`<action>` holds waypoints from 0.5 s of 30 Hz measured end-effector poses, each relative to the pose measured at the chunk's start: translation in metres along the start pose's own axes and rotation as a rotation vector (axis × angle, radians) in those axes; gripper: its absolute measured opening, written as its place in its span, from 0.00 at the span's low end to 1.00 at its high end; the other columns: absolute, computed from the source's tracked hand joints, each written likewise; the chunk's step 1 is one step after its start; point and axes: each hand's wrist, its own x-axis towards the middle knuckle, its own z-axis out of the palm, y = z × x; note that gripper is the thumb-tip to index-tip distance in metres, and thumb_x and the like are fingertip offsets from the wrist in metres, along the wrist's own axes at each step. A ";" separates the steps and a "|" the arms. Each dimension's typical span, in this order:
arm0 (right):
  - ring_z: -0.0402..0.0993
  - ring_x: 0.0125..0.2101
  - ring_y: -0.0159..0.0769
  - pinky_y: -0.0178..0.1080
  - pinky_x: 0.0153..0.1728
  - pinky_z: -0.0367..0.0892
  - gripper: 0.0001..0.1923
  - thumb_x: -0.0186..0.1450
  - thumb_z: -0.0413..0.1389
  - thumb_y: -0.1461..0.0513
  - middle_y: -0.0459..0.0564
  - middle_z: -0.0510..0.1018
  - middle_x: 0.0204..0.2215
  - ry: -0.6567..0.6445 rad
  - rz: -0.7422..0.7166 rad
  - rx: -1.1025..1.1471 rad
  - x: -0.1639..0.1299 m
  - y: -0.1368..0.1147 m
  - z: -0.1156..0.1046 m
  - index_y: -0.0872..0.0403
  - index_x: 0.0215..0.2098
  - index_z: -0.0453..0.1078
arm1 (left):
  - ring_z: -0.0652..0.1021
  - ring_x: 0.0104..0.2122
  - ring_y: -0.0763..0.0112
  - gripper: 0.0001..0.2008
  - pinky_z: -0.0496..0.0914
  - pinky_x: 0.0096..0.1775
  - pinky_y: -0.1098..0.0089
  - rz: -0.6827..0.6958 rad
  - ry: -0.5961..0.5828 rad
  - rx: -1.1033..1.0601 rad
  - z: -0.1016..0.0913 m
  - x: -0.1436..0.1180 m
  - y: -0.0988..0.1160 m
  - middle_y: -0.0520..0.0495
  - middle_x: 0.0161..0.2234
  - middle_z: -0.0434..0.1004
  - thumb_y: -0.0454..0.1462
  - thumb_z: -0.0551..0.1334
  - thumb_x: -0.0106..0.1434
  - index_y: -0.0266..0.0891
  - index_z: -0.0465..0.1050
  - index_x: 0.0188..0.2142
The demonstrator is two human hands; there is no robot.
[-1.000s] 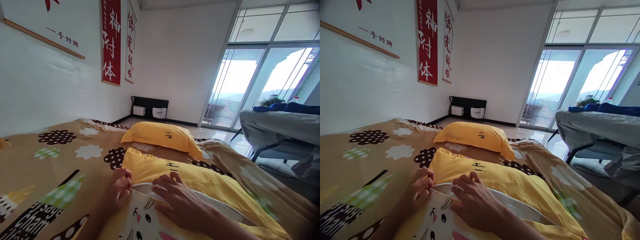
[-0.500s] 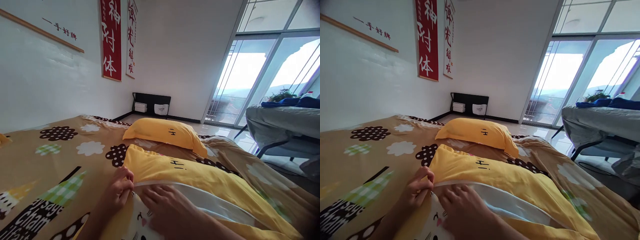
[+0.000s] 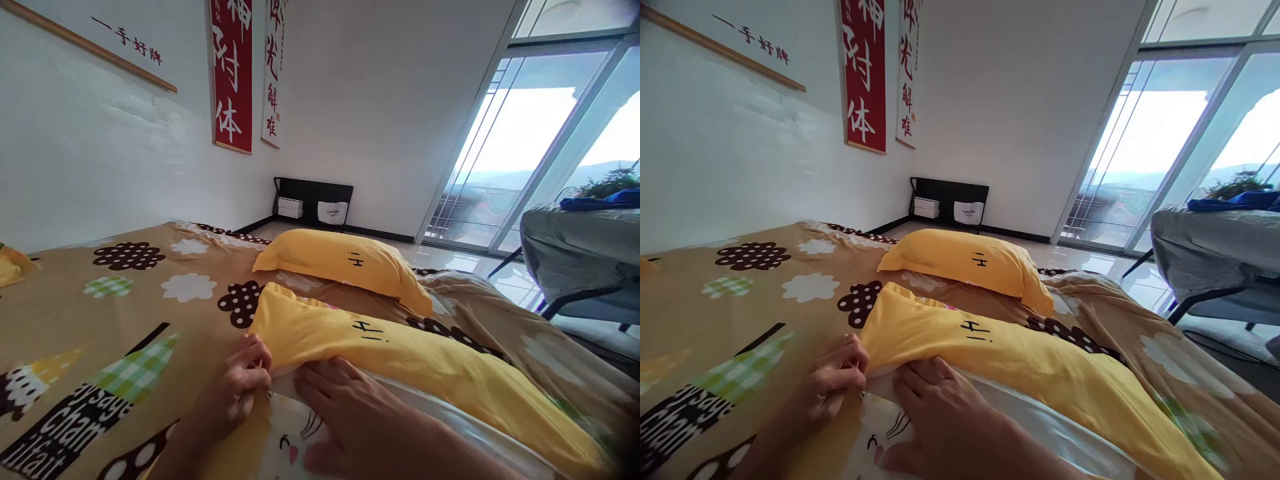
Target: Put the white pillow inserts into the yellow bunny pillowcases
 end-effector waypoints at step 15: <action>0.58 0.25 0.32 0.38 0.25 0.51 0.07 0.62 0.56 0.64 0.44 0.65 0.22 0.755 -0.179 -0.376 0.024 -0.022 0.082 0.54 0.27 0.63 | 0.70 0.29 0.77 0.20 0.62 0.34 0.73 -0.153 -0.150 -0.236 -0.009 -0.012 -0.012 0.49 0.26 0.70 0.28 0.48 0.62 0.38 0.75 0.22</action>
